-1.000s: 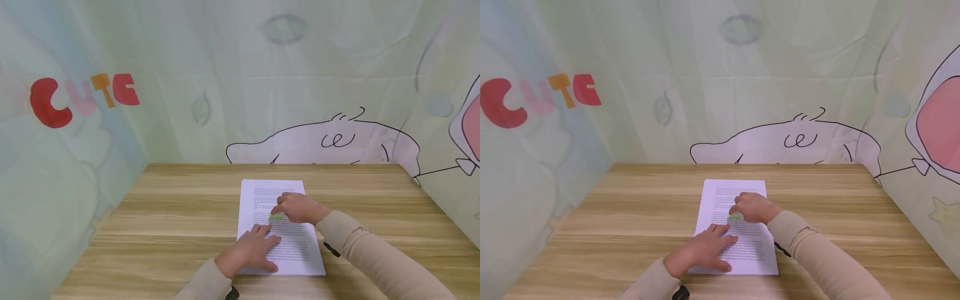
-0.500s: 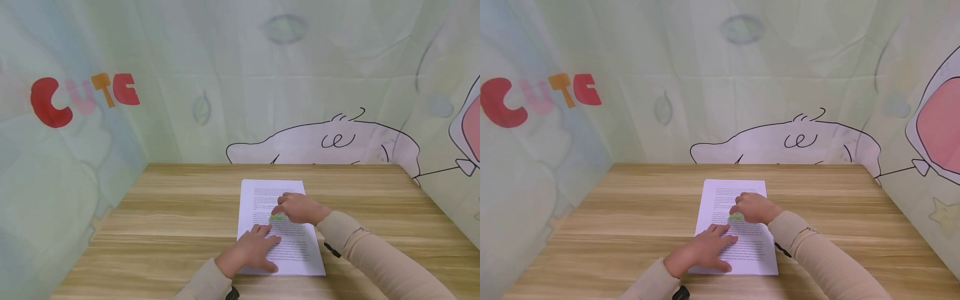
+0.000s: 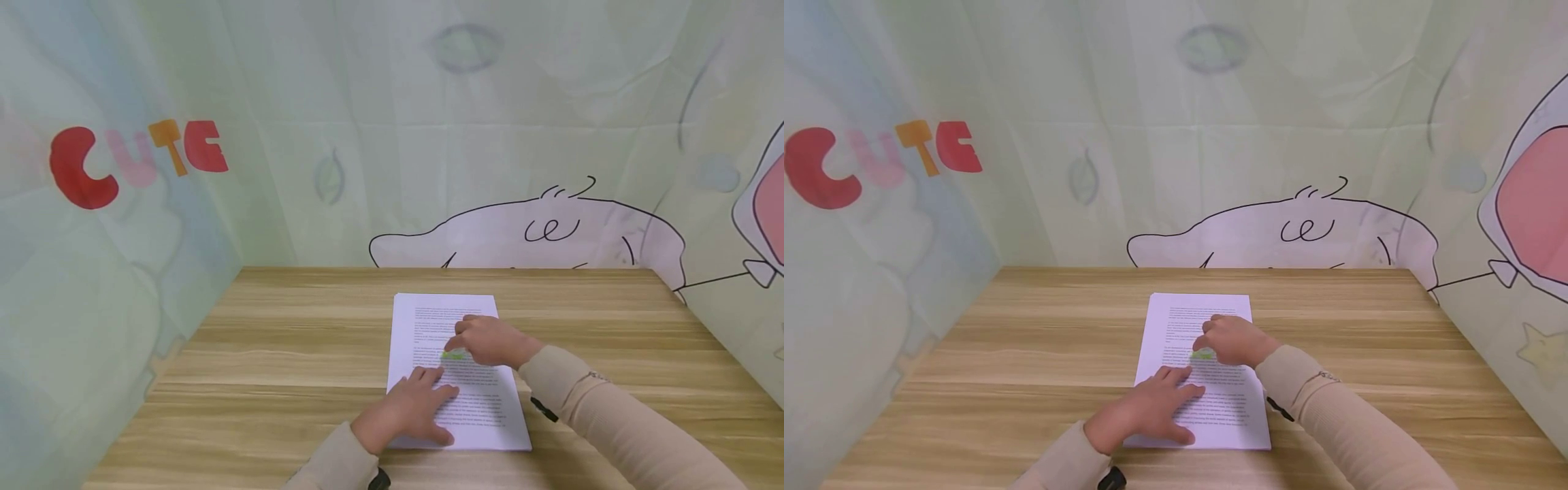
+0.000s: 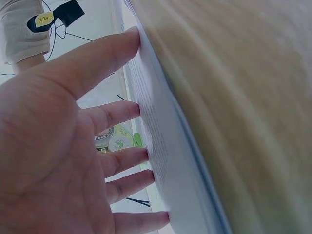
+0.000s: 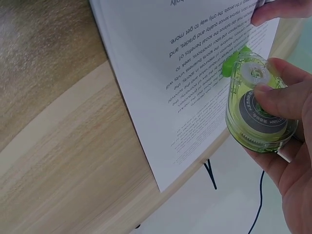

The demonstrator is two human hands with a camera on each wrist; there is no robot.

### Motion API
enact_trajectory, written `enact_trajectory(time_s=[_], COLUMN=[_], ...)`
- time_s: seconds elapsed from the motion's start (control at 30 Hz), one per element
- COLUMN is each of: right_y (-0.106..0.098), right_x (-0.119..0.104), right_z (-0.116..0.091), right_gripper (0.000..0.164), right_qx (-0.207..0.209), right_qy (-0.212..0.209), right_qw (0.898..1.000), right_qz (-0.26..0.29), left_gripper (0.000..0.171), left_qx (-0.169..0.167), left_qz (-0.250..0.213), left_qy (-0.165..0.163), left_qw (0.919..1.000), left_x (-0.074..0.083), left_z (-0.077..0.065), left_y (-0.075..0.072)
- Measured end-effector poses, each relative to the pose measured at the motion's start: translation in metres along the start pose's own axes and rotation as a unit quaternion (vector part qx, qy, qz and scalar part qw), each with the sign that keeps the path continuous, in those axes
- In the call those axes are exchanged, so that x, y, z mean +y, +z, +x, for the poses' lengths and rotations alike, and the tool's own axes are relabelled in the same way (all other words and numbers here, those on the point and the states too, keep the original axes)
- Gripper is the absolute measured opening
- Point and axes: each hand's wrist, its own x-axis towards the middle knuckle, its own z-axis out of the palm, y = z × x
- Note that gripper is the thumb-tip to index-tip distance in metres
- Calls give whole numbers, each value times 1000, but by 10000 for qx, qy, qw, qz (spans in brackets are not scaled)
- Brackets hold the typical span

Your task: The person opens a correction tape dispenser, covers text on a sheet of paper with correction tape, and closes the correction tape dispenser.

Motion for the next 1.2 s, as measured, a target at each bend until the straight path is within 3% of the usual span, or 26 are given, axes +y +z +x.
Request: enact_trajectory(time_s=[1.2], right_y=[5], right_x=[8], right_z=[-8], right_gripper=[41], right_qx=[-133], right_qy=[152], right_qw=[9998], right_qz=[4], left_gripper=[69], left_qx=[12], left_qz=[-64], left_qy=[-2], left_qw=[10000], left_x=[0], left_z=[1], left_y=[1])
